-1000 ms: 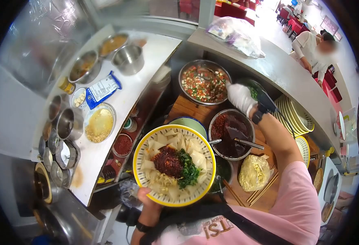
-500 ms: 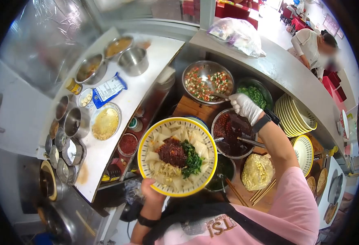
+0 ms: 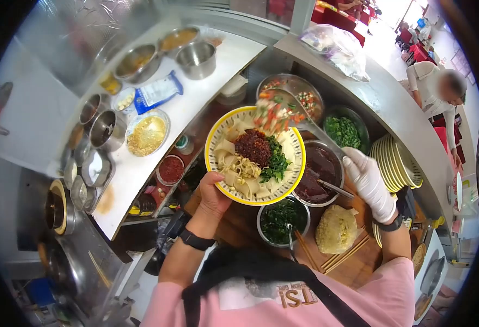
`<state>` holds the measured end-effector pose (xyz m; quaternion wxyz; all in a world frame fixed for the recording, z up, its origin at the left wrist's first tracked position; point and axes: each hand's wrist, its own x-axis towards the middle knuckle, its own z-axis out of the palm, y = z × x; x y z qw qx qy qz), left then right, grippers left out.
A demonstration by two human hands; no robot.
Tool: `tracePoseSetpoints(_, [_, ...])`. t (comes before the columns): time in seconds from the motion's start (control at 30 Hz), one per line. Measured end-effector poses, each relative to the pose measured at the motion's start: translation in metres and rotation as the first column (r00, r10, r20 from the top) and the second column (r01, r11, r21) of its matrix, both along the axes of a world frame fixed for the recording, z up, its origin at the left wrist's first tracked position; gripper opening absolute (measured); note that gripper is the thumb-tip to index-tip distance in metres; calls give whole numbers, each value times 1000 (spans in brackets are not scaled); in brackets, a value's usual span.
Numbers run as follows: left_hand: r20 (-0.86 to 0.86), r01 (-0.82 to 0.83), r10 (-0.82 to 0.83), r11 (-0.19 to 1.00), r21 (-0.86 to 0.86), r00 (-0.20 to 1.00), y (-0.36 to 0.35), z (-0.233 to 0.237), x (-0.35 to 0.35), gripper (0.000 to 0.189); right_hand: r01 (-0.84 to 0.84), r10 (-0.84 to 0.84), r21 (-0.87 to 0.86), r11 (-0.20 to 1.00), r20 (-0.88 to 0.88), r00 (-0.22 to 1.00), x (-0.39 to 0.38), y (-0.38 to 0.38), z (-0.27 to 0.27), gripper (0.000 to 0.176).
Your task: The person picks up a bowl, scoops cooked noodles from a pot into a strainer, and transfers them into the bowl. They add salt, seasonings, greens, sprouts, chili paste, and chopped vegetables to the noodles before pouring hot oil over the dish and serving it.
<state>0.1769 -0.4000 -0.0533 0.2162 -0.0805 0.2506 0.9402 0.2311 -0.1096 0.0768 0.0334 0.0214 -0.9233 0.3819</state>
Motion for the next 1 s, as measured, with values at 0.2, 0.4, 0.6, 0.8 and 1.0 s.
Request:
tracePoseSetpoints(0.2, [-27, 15, -13, 997, 71, 1000, -5, 0, 14, 66, 352, -121, -679, 645, 364, 924, -7, 3, 2, 20])
tracePoseSetpoints(0.4, [-56, -65, 79, 971, 229, 995, -39, 7, 69, 69, 368, -8, -743, 560, 439, 898, -64, 16, -51, 11])
tracePoseSetpoints(0.6, [89, -385, 374, 902, 198, 923, -94, 14, 165, 69, 240, 60, -570, 786, 457, 888, -132, 21, -125, 16])
tracePoseSetpoints(0.8, [-9, -524, 544, 812, 258, 839, -175, 16, 256, 70, -36, 73, 236, 971, -150, 986, -142, -2, -127, 22])
tracePoseSetpoints(1.0, [19, -697, 707, 691, 191, 707, -248, 2, 328, 72, -421, 421, 26, 907, -95, 902, -60, -229, -56, 16])
